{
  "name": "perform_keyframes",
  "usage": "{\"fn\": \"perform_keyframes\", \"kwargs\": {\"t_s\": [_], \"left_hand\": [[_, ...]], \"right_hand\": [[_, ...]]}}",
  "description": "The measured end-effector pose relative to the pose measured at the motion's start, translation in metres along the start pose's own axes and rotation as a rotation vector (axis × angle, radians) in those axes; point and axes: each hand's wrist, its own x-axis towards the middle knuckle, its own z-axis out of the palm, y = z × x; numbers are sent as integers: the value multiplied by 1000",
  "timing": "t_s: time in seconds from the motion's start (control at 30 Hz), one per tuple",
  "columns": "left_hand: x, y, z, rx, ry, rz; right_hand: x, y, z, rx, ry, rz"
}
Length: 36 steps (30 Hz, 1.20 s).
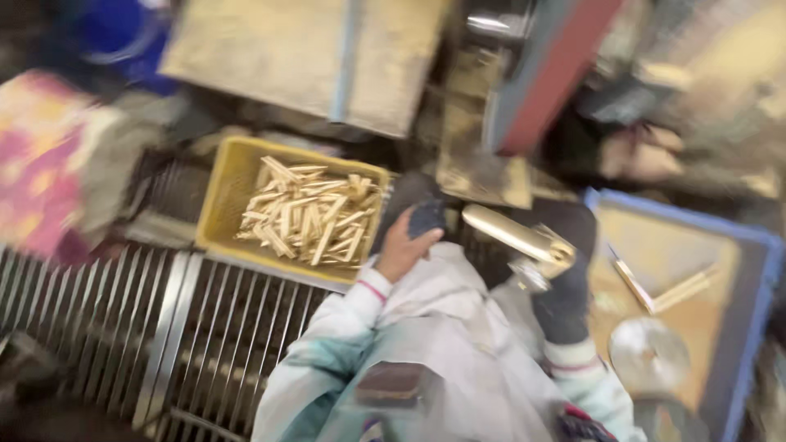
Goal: The person sits on the floor and repeatedly picks up brass-colored metal parts from a yellow basket. They hold each part against a moving belt sander to smooth its surface, then place it into a blue crate. The person continues this cycle throughout the clip.
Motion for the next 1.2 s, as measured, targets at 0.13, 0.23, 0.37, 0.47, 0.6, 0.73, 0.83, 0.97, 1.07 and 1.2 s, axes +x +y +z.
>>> {"fn": "perform_keyframes", "kwargs": {"t_s": [0.13,0.23,0.37,0.47,0.6,0.73,0.83,0.97,1.07,1.2], "left_hand": [[0,13,20,-445,-343,13],[1,22,36,-493,-417,28],[8,23,46,-344,-393,171],[16,19,50,-473,-412,-48],[36,14,60,-460,-440,-61],[63,4,71,-436,-478,-93],[83,-8,83,-416,-449,-124],[111,-13,96,-393,-452,-140],[127,-9,100,-397,-520,-178],[147,-5,103,-372,-517,-255]], "right_hand": [[0,-8,6,577,30,303],[-3,-25,3,178,41,63],[-1,-31,-7,-129,76,-79],[6,-25,-14,-71,17,-23],[22,-16,-19,-69,-7,59],[42,-10,-22,-194,8,81],[56,-6,-24,-222,42,76],[76,3,-27,-324,46,56],[90,13,-28,-327,37,103],[108,28,-25,-292,-9,151]]}}
